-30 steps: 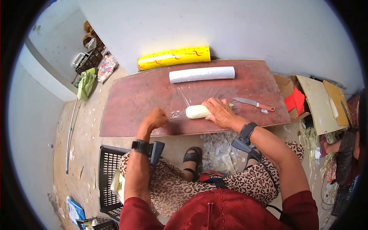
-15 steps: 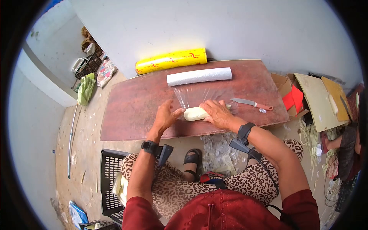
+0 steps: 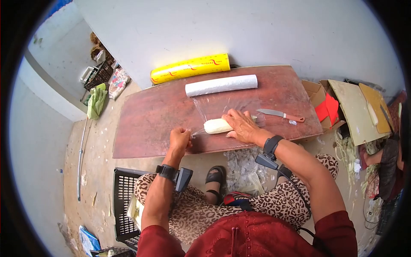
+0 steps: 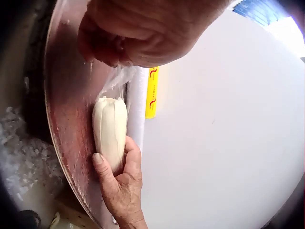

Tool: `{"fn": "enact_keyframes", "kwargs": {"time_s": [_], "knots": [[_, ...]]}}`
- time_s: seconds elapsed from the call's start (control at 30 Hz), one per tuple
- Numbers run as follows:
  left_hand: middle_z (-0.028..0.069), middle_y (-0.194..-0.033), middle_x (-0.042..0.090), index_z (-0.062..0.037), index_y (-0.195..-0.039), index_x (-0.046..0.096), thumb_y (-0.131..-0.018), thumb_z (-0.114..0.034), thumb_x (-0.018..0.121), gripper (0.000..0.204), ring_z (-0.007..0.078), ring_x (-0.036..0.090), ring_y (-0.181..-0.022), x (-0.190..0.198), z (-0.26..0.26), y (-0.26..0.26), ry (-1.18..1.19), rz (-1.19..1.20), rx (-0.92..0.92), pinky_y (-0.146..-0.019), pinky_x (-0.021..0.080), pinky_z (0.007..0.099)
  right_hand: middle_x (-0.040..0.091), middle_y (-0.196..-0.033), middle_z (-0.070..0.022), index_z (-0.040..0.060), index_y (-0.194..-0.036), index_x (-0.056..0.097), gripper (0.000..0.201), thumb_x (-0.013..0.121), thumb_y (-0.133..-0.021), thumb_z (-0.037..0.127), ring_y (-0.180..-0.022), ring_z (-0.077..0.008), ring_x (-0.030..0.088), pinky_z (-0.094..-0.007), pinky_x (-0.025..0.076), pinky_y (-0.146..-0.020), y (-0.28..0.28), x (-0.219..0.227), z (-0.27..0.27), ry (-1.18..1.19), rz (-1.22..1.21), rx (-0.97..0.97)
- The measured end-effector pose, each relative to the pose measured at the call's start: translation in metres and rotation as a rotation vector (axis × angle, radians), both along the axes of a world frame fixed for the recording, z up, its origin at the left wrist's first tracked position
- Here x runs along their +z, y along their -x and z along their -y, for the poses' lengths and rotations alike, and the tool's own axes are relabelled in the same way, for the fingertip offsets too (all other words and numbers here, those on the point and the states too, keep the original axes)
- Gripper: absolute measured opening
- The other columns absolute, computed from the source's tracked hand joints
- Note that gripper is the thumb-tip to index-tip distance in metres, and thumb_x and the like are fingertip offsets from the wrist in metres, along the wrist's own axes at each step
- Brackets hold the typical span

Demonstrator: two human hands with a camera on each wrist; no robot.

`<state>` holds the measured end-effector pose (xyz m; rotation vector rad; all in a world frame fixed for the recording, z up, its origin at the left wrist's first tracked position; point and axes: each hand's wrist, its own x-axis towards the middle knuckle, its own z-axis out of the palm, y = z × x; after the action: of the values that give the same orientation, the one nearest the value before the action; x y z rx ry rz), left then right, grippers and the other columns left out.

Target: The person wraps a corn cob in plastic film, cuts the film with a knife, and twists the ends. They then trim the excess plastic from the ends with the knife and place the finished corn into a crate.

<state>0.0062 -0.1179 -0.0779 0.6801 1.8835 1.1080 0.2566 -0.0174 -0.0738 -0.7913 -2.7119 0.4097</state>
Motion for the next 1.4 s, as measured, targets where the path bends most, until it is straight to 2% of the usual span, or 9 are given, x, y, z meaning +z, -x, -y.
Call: {"fn": "enact_keyframes", "kwargs": {"time_s": [0.3,0.47,0.8,0.87,1.0,1.1,1.2,1.33,1.4], "knots": [[0.0072,-0.067,0.055,-0.0034,-0.077,0.055,-0.082,-0.005,0.056,0.005,0.0174,0.053,-0.049,0.003,0.008,0.006,0.031,0.291,0.11,-0.048,0.053,0.0359,0.053,-0.115,-0.0055,0.0153,-0.125,0.05,0.055,0.075,-0.077,0.022,-0.11,-0.0259,0.05,-0.0433,0.033,-0.087,-0.002,0.001,-0.007,-0.026,-0.004,0.01],[0.0083,-0.068,0.057,-0.0034,-0.077,0.056,-0.081,-0.007,0.057,0.006,0.019,0.056,-0.051,-0.008,0.011,0.025,0.06,0.334,0.102,-0.051,0.054,0.0365,0.057,-0.115,-0.0054,0.0165,-0.127,0.047,0.054,0.074,-0.08,0.022,-0.108,-0.0267,0.051,-0.0434,0.032,-0.088,-0.001,-0.004,-0.018,-0.008,-0.005,0.034],[0.0091,-0.068,0.06,-0.0004,-0.084,0.058,-0.082,-0.006,0.054,0.008,0.0215,0.057,-0.051,0.017,0.023,0.029,0.15,0.247,0.037,-0.053,0.053,0.0368,0.055,-0.116,-0.0053,0.0177,-0.129,0.045,0.059,0.075,-0.079,0.025,-0.112,-0.0267,0.05,-0.0453,0.032,-0.087,0.003,-0.001,-0.02,0.037,0.094,-0.007],[0.0112,-0.075,0.061,0.0012,-0.09,0.059,-0.084,-0.011,0.056,0.014,0.0244,0.059,-0.058,-0.009,0.015,0.043,-0.054,-0.169,0.066,-0.059,0.053,0.0373,0.055,-0.115,-0.0048,0.0184,-0.129,0.044,0.062,0.077,-0.077,0.026,-0.113,-0.0264,0.05,-0.0456,0.032,-0.087,0.003,-0.001,-0.023,0.028,0.11,-0.012],[0.0179,-0.098,0.063,0.0021,-0.102,0.061,-0.085,-0.023,0.067,0.031,0.0319,0.061,-0.089,0.029,0.007,0.014,-0.447,-0.687,0.123,-0.081,0.049,0.0395,0.055,-0.116,-0.0044,0.0194,-0.13,0.044,0.063,0.077,-0.077,0.025,-0.112,-0.0259,0.05,-0.0455,0.033,-0.086,0.002,-0.007,-0.025,0.004,0.104,-0.002],[0.02,-0.118,0.058,-0.0004,-0.108,0.062,-0.08,-0.029,0.073,0.041,0.0349,0.049,-0.118,0.069,0.012,-0.02,-0.514,-0.91,-0.237,-0.098,0.039,0.0453,0.055,-0.116,-0.0045,0.0196,-0.13,0.044,0.061,0.076,-0.078,0.025,-0.112,-0.0262,0.05,-0.046,0.033,-0.086,0.002,-0.009,-0.024,-0.003,0.079,0.006],[0.0194,-0.123,0.056,-0.0001,-0.109,0.062,-0.078,-0.025,0.074,0.042,0.0373,0.04,-0.127,0.066,0.008,-0.03,-0.438,-1.206,-0.522,-0.103,0.033,0.0503,0.054,-0.116,-0.0051,0.0194,-0.13,0.045,0.058,0.075,-0.08,0.025,-0.113,-0.0272,0.049,-0.0472,0.034,-0.087,0.002,-0.005,-0.023,0.005,0.096,0.008],[0.0169,-0.116,0.061,-0.0045,-0.093,0.069,-0.074,-0.019,0.078,0.026,0.0359,0.045,-0.124,0.038,-0.008,-0.009,-0.301,-1.183,-0.661,-0.101,0.036,0.0505,0.054,-0.116,-0.0056,0.0189,-0.129,0.046,0.058,0.075,-0.08,0.024,-0.113,-0.0276,0.05,-0.047,0.034,-0.088,0.0,-0.003,-0.02,0.012,0.109,-0.004],[0.0174,-0.105,0.063,-0.0027,-0.086,0.068,-0.076,-0.02,0.076,0.021,0.0353,0.051,-0.116,0.033,-0.019,-0.004,-0.38,-1.071,-0.609,-0.096,0.041,0.0473,0.054,-0.117,-0.0053,0.0186,-0.129,0.047,0.058,0.076,-0.079,0.023,-0.113,-0.0272,0.05,-0.0462,0.034,-0.087,0.001,-0.003,-0.021,0.022,0.098,-0.002]]}}
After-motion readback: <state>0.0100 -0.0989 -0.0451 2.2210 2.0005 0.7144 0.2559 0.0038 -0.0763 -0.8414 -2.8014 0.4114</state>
